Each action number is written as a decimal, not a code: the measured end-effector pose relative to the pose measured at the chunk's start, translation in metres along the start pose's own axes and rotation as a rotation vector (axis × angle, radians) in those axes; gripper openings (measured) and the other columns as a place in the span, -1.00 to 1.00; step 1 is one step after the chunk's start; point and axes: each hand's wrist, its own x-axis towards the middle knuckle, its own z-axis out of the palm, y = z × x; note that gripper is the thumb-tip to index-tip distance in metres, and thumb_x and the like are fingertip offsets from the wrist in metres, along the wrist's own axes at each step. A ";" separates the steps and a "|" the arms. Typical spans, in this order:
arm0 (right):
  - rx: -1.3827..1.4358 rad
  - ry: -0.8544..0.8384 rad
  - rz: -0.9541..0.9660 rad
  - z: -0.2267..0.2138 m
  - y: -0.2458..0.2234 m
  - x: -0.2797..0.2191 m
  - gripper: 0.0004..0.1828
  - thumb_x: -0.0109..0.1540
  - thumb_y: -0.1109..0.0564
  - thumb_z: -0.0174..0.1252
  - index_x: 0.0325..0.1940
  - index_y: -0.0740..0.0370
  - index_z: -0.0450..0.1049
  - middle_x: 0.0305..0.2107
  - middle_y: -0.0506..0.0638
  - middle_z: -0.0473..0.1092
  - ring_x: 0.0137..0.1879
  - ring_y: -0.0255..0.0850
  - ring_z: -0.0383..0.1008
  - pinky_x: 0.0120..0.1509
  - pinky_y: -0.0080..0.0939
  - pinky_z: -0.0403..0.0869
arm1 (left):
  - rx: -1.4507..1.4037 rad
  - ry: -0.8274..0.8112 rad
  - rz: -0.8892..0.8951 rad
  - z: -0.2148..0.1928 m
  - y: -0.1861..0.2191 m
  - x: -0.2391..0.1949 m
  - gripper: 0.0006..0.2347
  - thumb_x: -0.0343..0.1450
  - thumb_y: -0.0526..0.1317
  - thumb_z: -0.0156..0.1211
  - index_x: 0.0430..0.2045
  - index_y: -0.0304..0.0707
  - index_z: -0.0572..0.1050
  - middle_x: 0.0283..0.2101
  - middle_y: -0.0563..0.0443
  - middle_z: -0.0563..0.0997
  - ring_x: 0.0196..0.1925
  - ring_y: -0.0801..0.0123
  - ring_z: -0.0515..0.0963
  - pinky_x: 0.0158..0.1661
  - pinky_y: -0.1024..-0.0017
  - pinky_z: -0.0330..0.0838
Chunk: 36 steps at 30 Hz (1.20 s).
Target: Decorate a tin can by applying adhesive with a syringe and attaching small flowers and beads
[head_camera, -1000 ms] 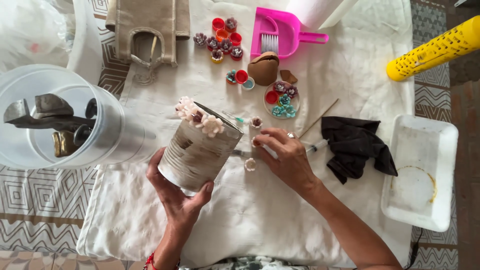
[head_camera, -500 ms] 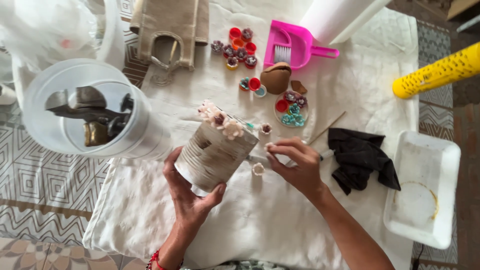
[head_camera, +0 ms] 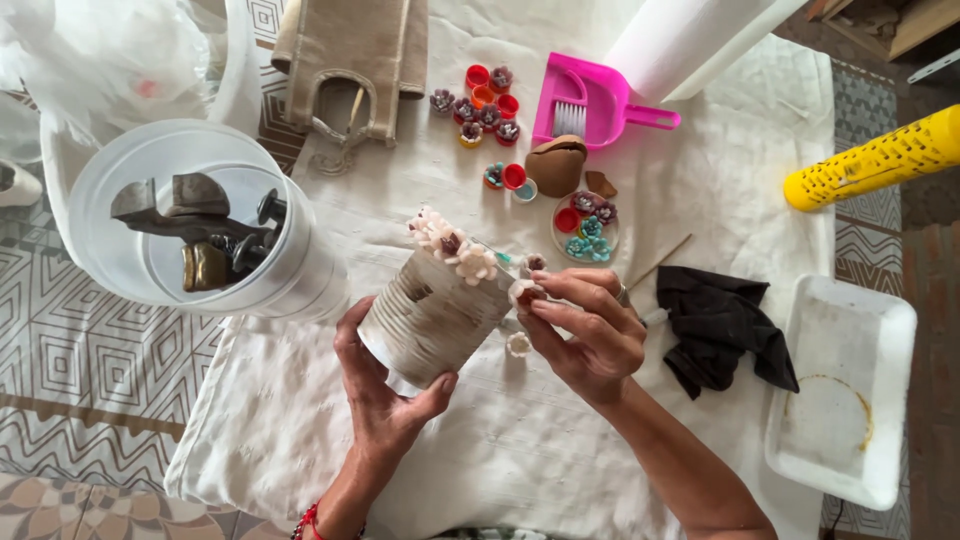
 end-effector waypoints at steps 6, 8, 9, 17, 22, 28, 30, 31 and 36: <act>-0.001 -0.001 0.013 0.001 0.001 -0.003 -0.83 0.19 0.30 0.39 -0.27 0.20 0.50 -0.18 0.16 0.55 -0.20 0.00 0.54 -0.08 -0.16 0.57 | 0.013 -0.009 0.030 0.001 -0.002 -0.001 -0.17 0.12 -0.06 0.45 0.27 -0.29 0.10 0.25 -0.21 0.26 0.24 0.14 0.39 0.18 0.28 0.40; 0.003 -0.005 0.008 0.002 0.000 -0.001 -0.82 0.19 0.32 0.40 -0.25 0.22 0.51 -0.17 0.18 0.54 -0.18 0.00 0.55 -0.07 -0.17 0.59 | 0.022 -0.011 0.047 0.001 -0.003 -0.001 -0.16 0.12 -0.06 0.45 0.27 -0.29 0.10 0.25 -0.22 0.26 0.24 0.13 0.38 0.20 0.26 0.38; 0.010 -0.009 0.003 0.002 0.000 0.000 -0.81 0.18 0.34 0.40 -0.24 0.23 0.51 -0.17 0.20 0.54 -0.17 0.00 0.56 -0.07 -0.18 0.60 | 0.031 -0.011 0.064 0.001 -0.004 0.000 -0.15 0.11 -0.06 0.46 0.27 -0.29 0.10 0.25 -0.22 0.26 0.25 0.11 0.38 0.22 0.25 0.36; 0.017 -0.065 0.006 0.001 -0.001 0.002 -0.83 0.22 0.35 0.36 -0.20 0.25 0.51 -0.11 0.21 0.53 -0.11 0.04 0.56 0.01 -0.13 0.64 | 0.020 -0.030 0.068 0.001 0.000 0.001 -0.16 0.11 -0.11 0.45 0.27 -0.27 0.09 0.24 -0.22 0.27 0.25 0.11 0.38 0.18 0.24 0.41; -0.022 -0.101 0.000 -0.002 0.001 0.002 -0.86 0.25 0.32 0.33 -0.17 0.25 0.51 -0.07 0.19 0.52 -0.09 0.05 0.55 0.04 -0.11 0.61 | 0.013 -0.032 0.067 0.001 0.001 0.002 -0.17 0.11 -0.11 0.45 0.26 -0.26 0.10 0.23 -0.22 0.27 0.25 0.10 0.38 0.17 0.23 0.41; -0.007 -0.124 -0.022 -0.003 0.006 -0.001 -0.91 0.26 0.33 0.28 -0.18 0.26 0.52 -0.06 0.21 0.52 -0.03 0.07 0.53 0.08 -0.08 0.60 | 0.010 -0.042 0.064 0.001 0.000 0.002 -0.17 0.11 -0.14 0.45 0.26 -0.27 0.10 0.22 -0.21 0.27 0.22 0.12 0.39 0.15 0.26 0.42; -0.010 -0.115 -0.032 -0.002 0.006 0.000 -0.89 0.26 0.35 0.30 -0.18 0.26 0.52 -0.05 0.20 0.52 -0.01 0.08 0.55 0.11 -0.08 0.60 | 0.009 -0.039 0.057 0.001 0.000 0.002 -0.17 0.11 -0.12 0.45 0.26 -0.29 0.10 0.23 -0.22 0.27 0.24 0.12 0.39 0.14 0.26 0.45; -0.009 -0.114 -0.033 -0.003 0.006 0.000 -0.89 0.26 0.35 0.30 -0.18 0.26 0.52 -0.05 0.20 0.52 -0.01 0.08 0.55 0.11 -0.08 0.60 | 0.010 -0.039 0.058 0.001 -0.001 0.002 -0.17 0.11 -0.12 0.45 0.26 -0.29 0.10 0.23 -0.22 0.27 0.24 0.12 0.39 0.14 0.26 0.45; 0.024 -0.152 -0.033 -0.007 0.010 -0.003 -0.75 0.26 0.06 0.36 -0.07 0.22 0.54 0.02 0.22 0.43 0.09 0.07 0.53 0.17 0.05 0.60 | -0.014 -0.052 0.060 0.002 0.001 0.002 -0.18 0.14 -0.08 0.45 0.27 -0.26 0.09 0.24 -0.22 0.26 0.25 0.11 0.39 0.14 0.24 0.44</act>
